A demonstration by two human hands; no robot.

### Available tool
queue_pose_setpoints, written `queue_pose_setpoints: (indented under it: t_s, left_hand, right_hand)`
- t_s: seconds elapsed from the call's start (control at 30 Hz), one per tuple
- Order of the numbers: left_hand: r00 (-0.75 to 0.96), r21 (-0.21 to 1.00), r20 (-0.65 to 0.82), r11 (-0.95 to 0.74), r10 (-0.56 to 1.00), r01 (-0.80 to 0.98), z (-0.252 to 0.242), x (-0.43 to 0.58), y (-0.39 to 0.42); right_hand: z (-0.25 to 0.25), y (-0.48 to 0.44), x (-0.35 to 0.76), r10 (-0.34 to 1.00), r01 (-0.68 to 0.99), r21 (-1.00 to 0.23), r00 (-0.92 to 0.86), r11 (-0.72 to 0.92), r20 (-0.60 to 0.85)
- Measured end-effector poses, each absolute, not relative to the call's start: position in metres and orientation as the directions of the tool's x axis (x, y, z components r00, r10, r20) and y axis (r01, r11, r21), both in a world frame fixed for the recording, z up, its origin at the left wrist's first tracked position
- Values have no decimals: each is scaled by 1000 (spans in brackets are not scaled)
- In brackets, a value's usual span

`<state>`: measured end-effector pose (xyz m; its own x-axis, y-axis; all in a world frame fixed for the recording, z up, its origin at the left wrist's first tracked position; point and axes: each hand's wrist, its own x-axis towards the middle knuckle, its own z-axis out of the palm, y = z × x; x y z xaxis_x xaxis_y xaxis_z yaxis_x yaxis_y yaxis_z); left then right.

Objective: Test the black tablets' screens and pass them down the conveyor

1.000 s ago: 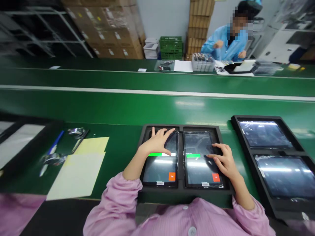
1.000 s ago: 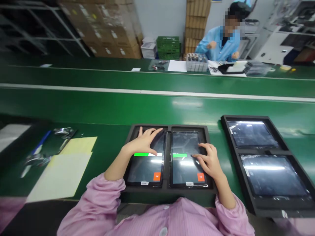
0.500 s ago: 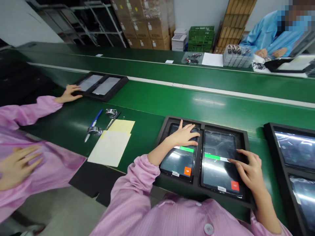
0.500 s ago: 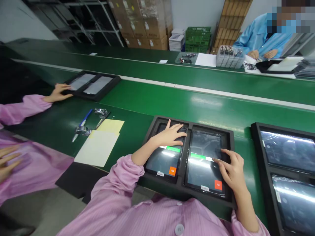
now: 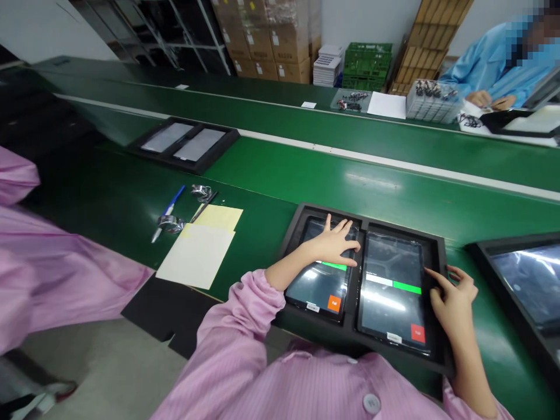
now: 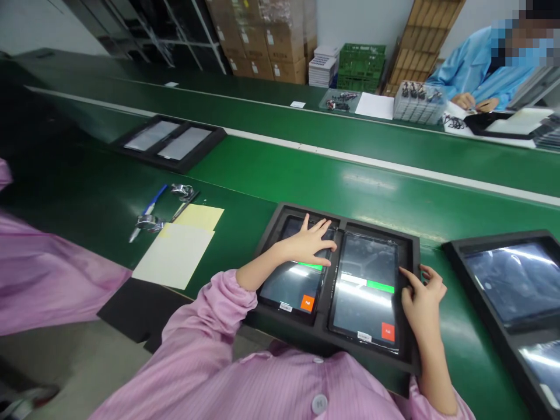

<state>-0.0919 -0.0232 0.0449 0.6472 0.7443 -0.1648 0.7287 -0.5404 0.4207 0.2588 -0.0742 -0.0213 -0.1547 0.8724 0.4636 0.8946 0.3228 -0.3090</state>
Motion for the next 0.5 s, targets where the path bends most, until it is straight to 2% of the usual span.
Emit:
queue_pose_setpoints:
  t_s: [0.17, 0.33, 0.5]
  left_hand:
    - [605, 423, -213, -486, 767, 765, 50, -91, -21]
    - [532, 449, -185, -411, 826, 794, 52, -93, -21]
    - [520, 427, -178, -410, 836, 806, 54, -91, -22]
  right_hand:
    - [-22, -74, 260, 873, 902, -286, -167, 323, 458]
    - [-24, -74, 257, 899, 918, -273, -160, 287, 407]
    - [-32, -72, 265, 918, 900, -330, -157, 284, 363]
